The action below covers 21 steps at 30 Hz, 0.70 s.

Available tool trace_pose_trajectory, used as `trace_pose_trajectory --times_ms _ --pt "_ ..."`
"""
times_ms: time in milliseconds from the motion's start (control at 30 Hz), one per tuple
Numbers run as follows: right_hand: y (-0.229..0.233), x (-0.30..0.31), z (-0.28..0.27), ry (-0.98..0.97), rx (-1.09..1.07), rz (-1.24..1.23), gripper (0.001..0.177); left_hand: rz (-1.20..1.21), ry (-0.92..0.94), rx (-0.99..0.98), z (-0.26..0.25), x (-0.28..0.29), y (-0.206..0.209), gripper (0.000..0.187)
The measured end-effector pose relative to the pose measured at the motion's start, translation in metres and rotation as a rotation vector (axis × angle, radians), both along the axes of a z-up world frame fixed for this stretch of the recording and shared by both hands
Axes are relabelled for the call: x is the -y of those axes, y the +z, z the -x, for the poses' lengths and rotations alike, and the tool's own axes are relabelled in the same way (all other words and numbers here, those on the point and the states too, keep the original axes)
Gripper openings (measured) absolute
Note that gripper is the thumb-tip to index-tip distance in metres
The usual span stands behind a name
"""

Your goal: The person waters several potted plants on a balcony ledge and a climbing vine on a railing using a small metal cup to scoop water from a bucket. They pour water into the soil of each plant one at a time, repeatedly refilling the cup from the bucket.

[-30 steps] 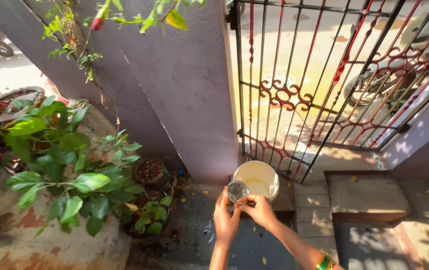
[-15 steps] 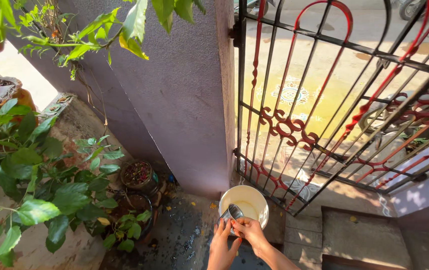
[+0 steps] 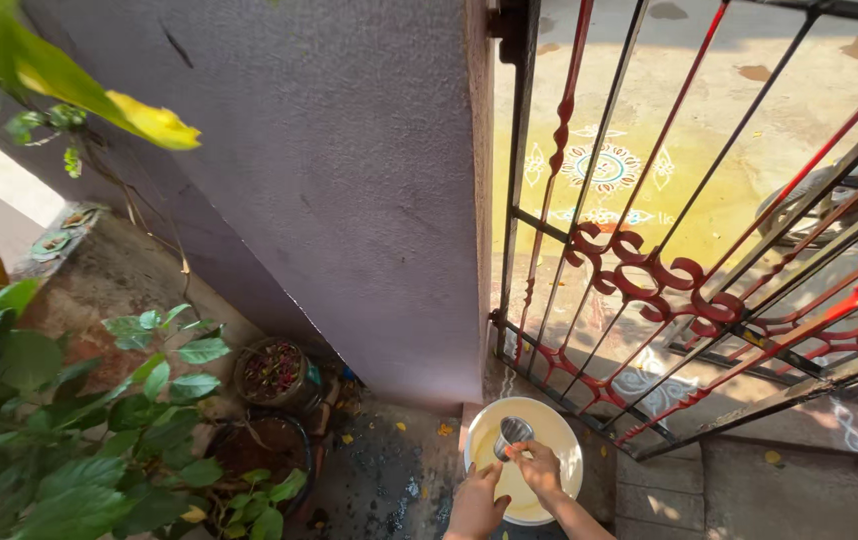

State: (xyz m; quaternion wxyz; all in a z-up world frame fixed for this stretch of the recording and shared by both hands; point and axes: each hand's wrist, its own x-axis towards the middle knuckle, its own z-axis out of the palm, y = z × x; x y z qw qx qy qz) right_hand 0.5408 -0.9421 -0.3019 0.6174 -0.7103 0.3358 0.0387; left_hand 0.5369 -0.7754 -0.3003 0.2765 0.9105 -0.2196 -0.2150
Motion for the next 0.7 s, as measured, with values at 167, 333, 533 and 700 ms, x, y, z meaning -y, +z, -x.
trace_pose_trajectory --times_ms 167,333,533,700 --pt "-0.083 0.019 -0.022 0.167 0.049 0.324 0.030 -0.255 -0.114 0.021 -0.019 0.018 -0.088 0.067" --pt "-0.142 0.015 -0.028 0.515 0.125 0.752 0.024 -0.406 -0.273 0.124 -0.011 0.027 -0.164 0.075" --pt "-0.196 0.007 -0.052 0.947 -0.300 0.866 0.018 0.177 -0.143 1.139 -0.018 0.030 -0.183 0.058" --pt "-0.221 0.004 -0.053 0.855 -0.135 1.002 0.015 0.111 -0.148 1.182 -0.023 0.031 -0.175 0.040"
